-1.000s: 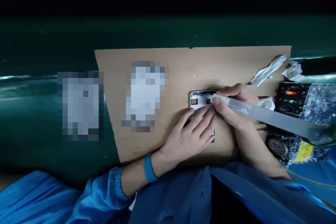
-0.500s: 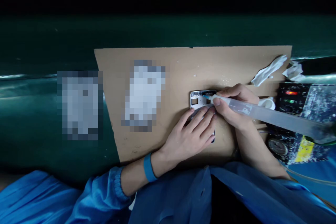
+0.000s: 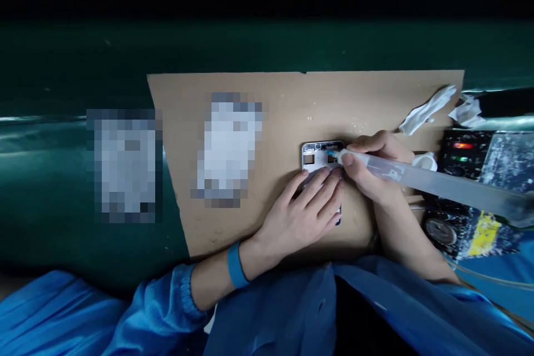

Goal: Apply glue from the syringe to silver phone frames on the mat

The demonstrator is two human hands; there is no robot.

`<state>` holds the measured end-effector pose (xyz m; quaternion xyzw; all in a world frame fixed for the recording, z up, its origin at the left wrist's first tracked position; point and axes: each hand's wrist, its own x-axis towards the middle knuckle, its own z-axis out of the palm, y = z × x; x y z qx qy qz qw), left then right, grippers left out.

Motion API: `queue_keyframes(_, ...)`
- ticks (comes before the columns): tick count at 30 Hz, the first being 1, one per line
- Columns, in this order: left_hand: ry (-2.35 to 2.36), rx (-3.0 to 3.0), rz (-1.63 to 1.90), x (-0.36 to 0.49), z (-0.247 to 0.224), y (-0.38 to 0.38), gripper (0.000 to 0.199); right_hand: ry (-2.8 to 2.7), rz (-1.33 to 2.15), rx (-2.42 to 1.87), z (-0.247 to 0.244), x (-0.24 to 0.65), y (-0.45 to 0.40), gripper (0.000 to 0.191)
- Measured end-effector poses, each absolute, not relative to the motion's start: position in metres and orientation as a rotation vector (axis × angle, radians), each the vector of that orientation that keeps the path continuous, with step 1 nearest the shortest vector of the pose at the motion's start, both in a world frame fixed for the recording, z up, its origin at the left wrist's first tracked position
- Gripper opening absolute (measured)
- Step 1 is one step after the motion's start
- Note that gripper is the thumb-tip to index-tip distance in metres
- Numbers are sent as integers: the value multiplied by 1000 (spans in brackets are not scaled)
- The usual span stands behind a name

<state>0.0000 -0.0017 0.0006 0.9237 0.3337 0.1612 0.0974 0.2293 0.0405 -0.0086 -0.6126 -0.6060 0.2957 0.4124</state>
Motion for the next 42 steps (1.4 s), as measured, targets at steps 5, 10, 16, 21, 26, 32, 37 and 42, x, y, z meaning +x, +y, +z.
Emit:
queue_keyframes(5,1004,2723,485,2,0,-1,49,-1487,741,-1522,-9,228,43,31)
queue_keyframes(10,977,2675,589,-2,-1,-2,56,-1304,730,-1432,-16,226,47,38)
queue_keyframes(16,573,2923,352,-14,8,6,59,-1107,620,-1317,-28,220,54,41)
queue_keyframes(21,1020,2963,213,-10,20,40,62,-1012,494,-1317,-29,218,59,41)
queue_keyframes(26,1763,2666,508,-33,26,52,65,-982,442,-1337,-27,219,60,45)
queue_keyframes(32,1990,2440,282,-70,19,41,70,-999,467,-1310,-28,216,62,51)
queue_keyframes(37,1166,2593,235,-55,21,35,75,-1015,464,-1304,-26,218,60,48)
queue_keyframes(42,935,2642,343,-26,6,18,53,-1073,530,-1315,-26,217,57,48)
